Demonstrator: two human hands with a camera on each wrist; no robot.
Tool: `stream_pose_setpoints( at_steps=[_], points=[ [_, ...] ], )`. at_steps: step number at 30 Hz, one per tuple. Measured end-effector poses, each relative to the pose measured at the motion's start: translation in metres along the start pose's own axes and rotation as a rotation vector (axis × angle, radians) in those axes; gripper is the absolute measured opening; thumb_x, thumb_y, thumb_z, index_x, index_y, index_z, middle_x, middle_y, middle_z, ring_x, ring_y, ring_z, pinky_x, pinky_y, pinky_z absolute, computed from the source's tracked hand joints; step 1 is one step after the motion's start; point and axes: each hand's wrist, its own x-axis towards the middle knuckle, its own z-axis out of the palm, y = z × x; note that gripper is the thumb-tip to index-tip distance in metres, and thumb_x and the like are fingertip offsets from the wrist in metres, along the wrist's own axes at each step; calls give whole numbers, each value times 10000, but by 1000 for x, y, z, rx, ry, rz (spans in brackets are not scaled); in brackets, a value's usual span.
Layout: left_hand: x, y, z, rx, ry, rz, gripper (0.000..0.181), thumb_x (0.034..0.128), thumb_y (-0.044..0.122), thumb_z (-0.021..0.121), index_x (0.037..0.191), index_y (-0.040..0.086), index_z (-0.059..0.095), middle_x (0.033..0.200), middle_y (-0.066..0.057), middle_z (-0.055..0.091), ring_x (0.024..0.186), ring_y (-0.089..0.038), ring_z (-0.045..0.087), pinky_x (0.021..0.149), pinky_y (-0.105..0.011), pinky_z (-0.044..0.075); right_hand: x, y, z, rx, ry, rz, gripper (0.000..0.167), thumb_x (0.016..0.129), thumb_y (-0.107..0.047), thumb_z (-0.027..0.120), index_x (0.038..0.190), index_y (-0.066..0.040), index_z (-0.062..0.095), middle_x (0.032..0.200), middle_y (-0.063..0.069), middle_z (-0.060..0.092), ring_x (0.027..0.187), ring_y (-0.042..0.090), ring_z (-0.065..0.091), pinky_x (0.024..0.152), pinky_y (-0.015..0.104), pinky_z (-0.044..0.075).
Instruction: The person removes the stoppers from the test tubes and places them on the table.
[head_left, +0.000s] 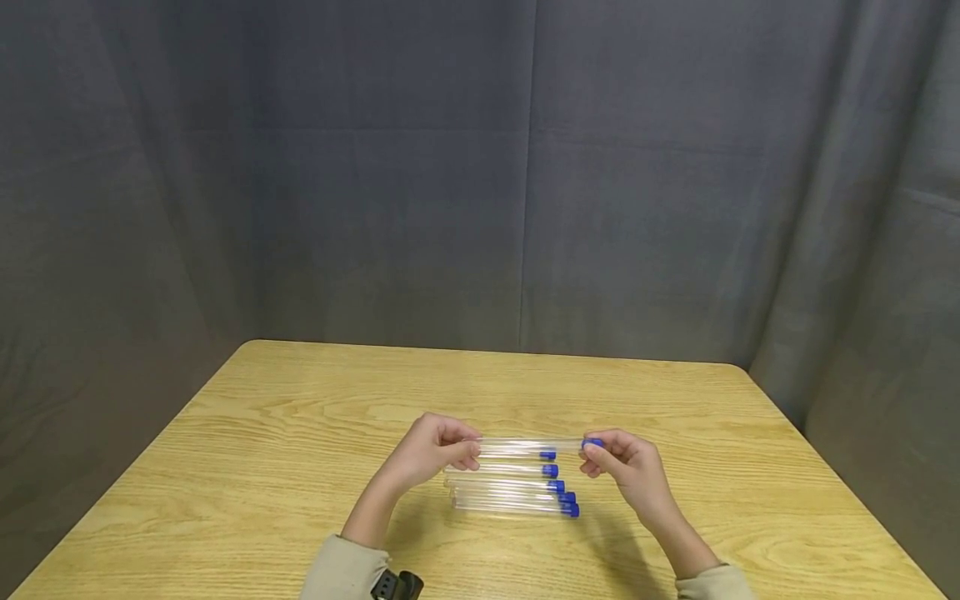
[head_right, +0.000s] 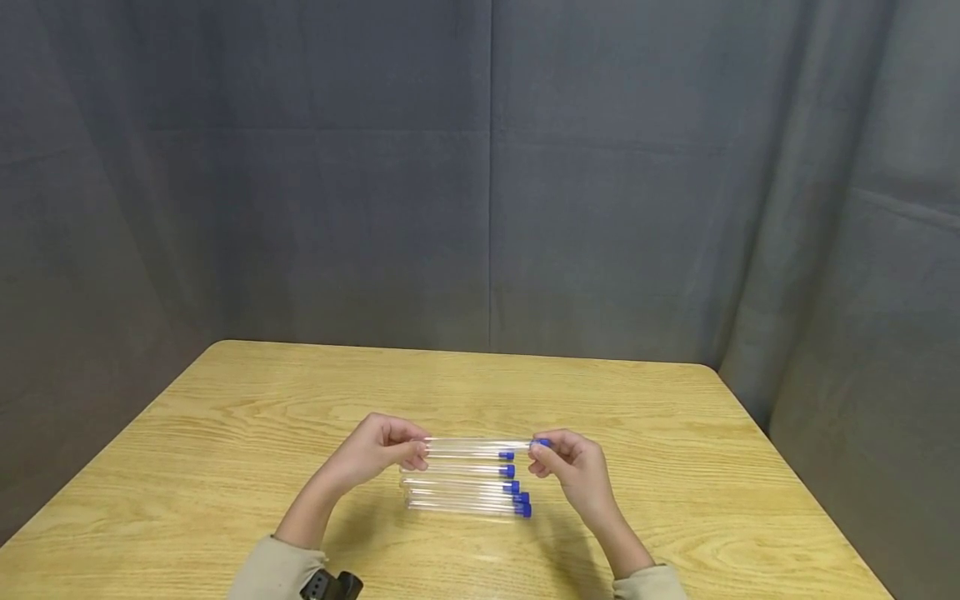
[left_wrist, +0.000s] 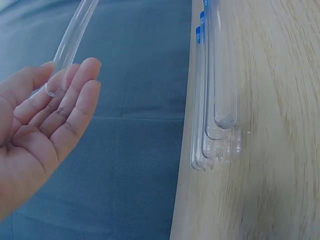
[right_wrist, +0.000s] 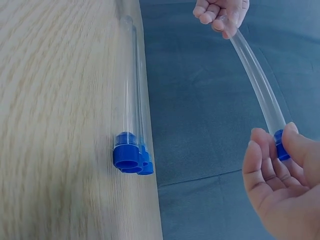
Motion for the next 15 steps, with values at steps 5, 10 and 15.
stream_pose_setpoints(
  at_steps=[5,10,15],
  points=[
    [-1,2,2,16,12,22,161,864,-17,548,961,-126,616,787,-182,642,713,-371,619,670,-436,509,0,0,1,-61,50,-20,143,833,-5,602,892,125,595,702,31,629,589,124,605,548,265,513],
    [-1,5,2,43,10,34,169,868,-6,548,968,-122,619,784,-183,644,719,-385,615,666,-432,509,0,-1,0,-106,93,-36,119,817,-17,626,866,91,616,702,40,628,581,132,607,546,267,514],
    [0,1,3,55,12,42,175,869,-12,543,978,-129,613,780,-184,643,714,-391,613,657,-414,514,-1,-1,3,-132,137,-47,93,803,3,636,852,82,623,690,39,625,567,129,604,548,255,513]
  ],
)
